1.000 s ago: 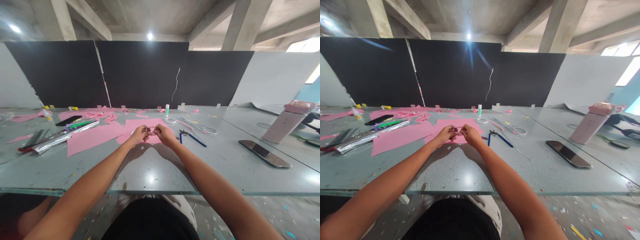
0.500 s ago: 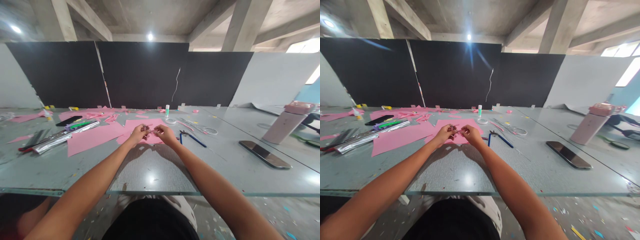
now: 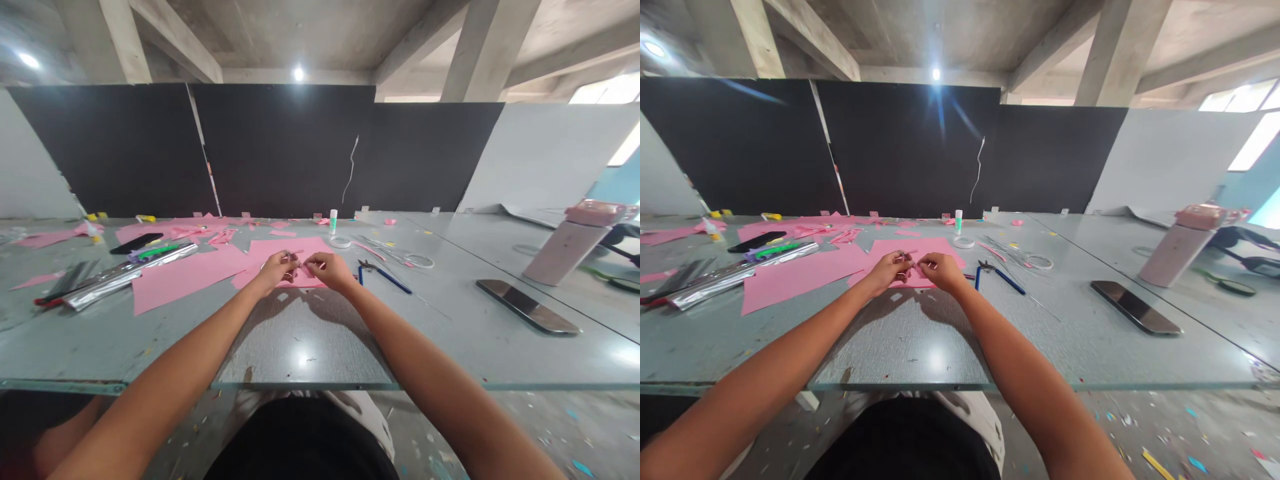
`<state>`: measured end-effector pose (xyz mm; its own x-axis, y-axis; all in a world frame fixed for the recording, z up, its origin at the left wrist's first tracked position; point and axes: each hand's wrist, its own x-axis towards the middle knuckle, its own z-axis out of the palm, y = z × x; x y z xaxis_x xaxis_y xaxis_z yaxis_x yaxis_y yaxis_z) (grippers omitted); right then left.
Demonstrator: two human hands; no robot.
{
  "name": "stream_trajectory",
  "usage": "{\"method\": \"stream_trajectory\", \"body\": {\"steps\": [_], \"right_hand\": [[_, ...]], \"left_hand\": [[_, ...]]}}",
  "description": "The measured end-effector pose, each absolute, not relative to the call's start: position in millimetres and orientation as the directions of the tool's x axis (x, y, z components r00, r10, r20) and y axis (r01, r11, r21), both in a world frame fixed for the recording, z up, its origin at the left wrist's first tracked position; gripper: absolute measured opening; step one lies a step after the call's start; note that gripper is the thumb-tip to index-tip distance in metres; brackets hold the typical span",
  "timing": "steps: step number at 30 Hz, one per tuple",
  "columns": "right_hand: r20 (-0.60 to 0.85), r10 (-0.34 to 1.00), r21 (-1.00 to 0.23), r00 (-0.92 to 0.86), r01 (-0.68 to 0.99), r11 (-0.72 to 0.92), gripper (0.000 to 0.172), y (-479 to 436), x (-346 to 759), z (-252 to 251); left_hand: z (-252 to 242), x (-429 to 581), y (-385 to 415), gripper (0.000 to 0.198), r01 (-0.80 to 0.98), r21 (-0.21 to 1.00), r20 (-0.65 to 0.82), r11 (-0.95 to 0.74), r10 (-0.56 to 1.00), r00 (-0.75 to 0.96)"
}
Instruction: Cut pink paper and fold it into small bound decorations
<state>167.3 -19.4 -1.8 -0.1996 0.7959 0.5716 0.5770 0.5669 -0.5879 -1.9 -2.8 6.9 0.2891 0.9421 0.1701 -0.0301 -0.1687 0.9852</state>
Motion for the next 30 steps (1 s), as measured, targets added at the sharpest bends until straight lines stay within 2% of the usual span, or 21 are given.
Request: {"method": "stream_trajectory", "body": {"steps": [7, 15, 22, 30], "right_hand": [[0.538, 0.826, -0.594, -0.167, 0.62, 0.513, 0.011, -20, 164, 0], [0.492, 0.859, -0.666, -0.141, 0.574, 0.476, 0.014, -17, 163, -3], [0.472, 0.86, -0.483, -0.192, 0.759, 0.435, 0.016, -25, 165, 6], [0.412, 0.866, -0.329, -0.283, 0.84, 0.431, 0.025, -29, 161, 10]], "left_hand": [[7, -1, -3, 0.018, 0.064, 0.944, 0.288, -0.322, 0.906, 0.31], [8, 0, -5, 0.019, 0.068, 0.944, 0.288, -0.322, 0.907, 0.307], [5, 0, -3, 0.03, -0.001, 0.948, 0.3, -0.318, 0.892, 0.338], [4, 1, -1, 0.033, 0.042, 0.939, 0.308, -0.341, 0.89, 0.336]]}}
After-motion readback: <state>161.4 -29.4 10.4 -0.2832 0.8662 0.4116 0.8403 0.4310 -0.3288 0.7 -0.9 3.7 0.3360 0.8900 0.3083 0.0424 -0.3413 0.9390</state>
